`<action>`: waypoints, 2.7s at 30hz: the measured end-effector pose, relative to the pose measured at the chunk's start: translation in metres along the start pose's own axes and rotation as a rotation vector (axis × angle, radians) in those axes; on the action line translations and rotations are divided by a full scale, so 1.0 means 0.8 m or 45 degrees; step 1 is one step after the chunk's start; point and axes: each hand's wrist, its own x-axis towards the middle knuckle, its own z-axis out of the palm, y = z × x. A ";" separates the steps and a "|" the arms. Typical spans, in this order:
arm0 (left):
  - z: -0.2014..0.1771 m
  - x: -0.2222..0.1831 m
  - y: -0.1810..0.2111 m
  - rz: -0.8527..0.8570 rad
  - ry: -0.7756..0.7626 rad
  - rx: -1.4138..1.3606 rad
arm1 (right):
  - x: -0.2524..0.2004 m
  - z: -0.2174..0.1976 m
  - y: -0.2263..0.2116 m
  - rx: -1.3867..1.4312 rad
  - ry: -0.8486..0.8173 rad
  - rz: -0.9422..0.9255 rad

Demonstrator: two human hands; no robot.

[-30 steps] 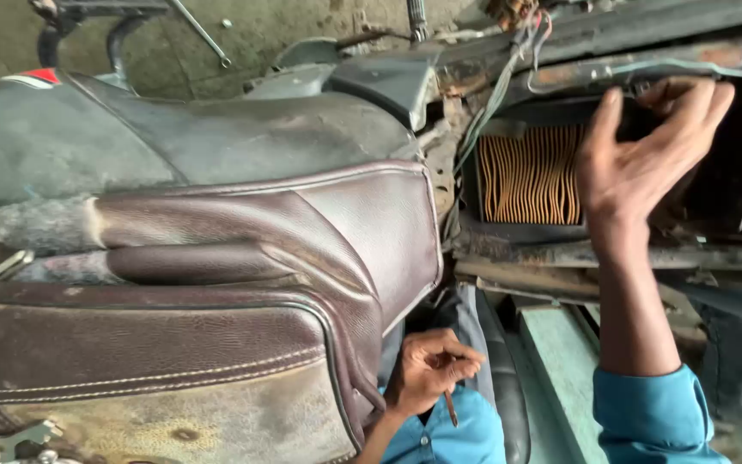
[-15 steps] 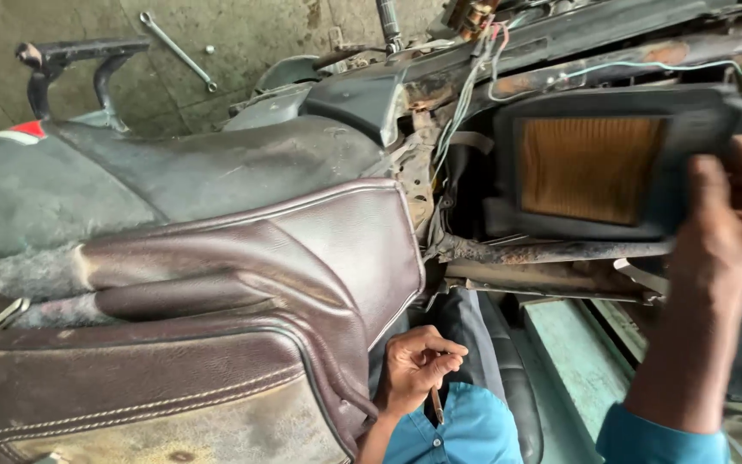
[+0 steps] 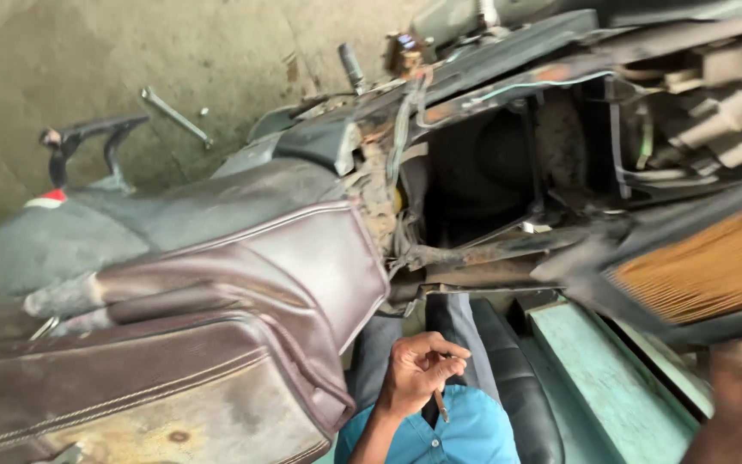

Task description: The recorder removes the motorcycle air filter housing cover using a screwdriver, extracts the air filter element, and inspects it.

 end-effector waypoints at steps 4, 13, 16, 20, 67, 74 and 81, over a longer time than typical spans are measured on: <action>0.000 -0.007 -0.018 -0.152 -0.026 -0.044 | -0.106 0.072 0.010 0.123 0.212 0.023; -0.005 -0.010 -0.004 -0.355 -0.145 0.207 | -0.271 -0.101 0.201 0.679 0.885 -0.001; -0.009 -0.012 -0.007 -0.366 -0.150 0.339 | -0.260 -0.057 0.203 0.813 1.120 0.041; -0.011 -0.013 -0.017 -0.449 -0.137 0.386 | -0.308 -0.130 0.342 1.081 1.351 0.171; 0.154 0.212 -0.412 -0.624 -0.179 0.631 | -0.063 -0.212 0.397 -1.707 0.469 -1.078; 0.202 0.254 -0.412 -1.108 -0.219 0.029 | -0.104 -0.216 0.260 -1.798 0.324 -1.080; 0.208 0.221 -0.428 -1.320 -0.280 -0.038 | -0.153 -0.222 0.204 -1.775 0.227 -1.133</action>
